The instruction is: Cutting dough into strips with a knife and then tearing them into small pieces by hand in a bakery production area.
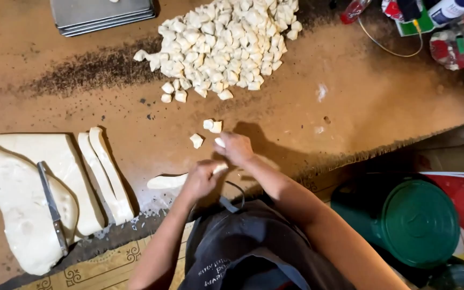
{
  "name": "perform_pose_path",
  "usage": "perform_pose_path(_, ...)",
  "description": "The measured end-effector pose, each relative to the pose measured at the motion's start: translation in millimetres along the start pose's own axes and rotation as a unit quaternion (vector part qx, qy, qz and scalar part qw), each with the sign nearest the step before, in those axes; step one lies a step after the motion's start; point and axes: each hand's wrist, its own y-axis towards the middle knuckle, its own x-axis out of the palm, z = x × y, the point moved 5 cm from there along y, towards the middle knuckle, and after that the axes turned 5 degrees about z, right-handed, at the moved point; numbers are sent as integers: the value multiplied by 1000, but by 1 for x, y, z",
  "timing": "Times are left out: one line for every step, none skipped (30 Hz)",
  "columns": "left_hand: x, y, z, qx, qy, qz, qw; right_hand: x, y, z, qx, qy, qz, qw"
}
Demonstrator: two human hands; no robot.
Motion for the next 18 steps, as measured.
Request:
perform_pose_path(-7, -1, 13, -3, -1, 1, 1000, 4, -3, 5, -1, 1, -3, 1000)
perform_pose_path(-18, -3, 23, -39, -50, 37, 997, 15, -7, 11, 10, 18, -71, 997)
perform_pose_path(-30, -1, 32, -71, -98, 80, 989, 24, -4, 16, 14, 33, -136, 990)
perform_pose_path(-35, 0, 11, -72, -98, 88, 989, -12, -5, -14, 6, 31, -137, 990)
perform_pose_path(-32, -1, -13, -115, -4, 37, 993, -51, -9, -49, -46, 97, -104, 989)
perform_pose_path(-29, -3, -38, -157, 88, -15, 984, -91, -14, -82, -97, 163, -71, 979)
perform_pose_path(-34, 5, -30, -156, 89, -9, 984, -71, -10, -74, -103, 162, -70, 979)
perform_pose_path(-39, 15, -15, -85, 19, 11, 996, -54, -6, -70, -140, 193, -57, 970)
perform_pose_path(-40, 7, -1, -28, -53, 28, 998, -31, -18, -70, -172, 231, -56, 956)
perform_pose_path(-34, -2, -5, -41, -54, 30, 997, -49, -27, -81, -173, 238, -68, 953)
perform_pose_path(-41, 5, -13, -50, -13, 73, 996, -74, -16, -91, -175, 265, -25, 948)
perform_pose_path(-48, 11, -19, -59, 28, 115, 991, -101, -6, -100, -177, 292, 18, 940)
perform_pose_path(-29, 8, -34, -63, 32, 120, 990, -74, -6, -89, -182, 296, 15, 938)
perform_pose_path(-11, 6, -52, -98, 4, 140, 985, -45, -4, -73, -129, 268, 17, 954)
perform_pose_path(6, 3, -70, -133, -24, 157, 978, -15, -2, -56, -74, 240, 19, 968)
perform_pose_path(-1, -4, -57, -136, -21, 161, 977, -26, 3, -56, -77, 244, 17, 966)
perform_pose_path(-3, -11, -40, -103, 93, 105, 985, -32, 7, -54, -62, 178, -23, 982)
perform_pose_path(-3, -19, -23, -69, 205, 47, 975, -37, 10, -51, -47, 109, -63, 991)
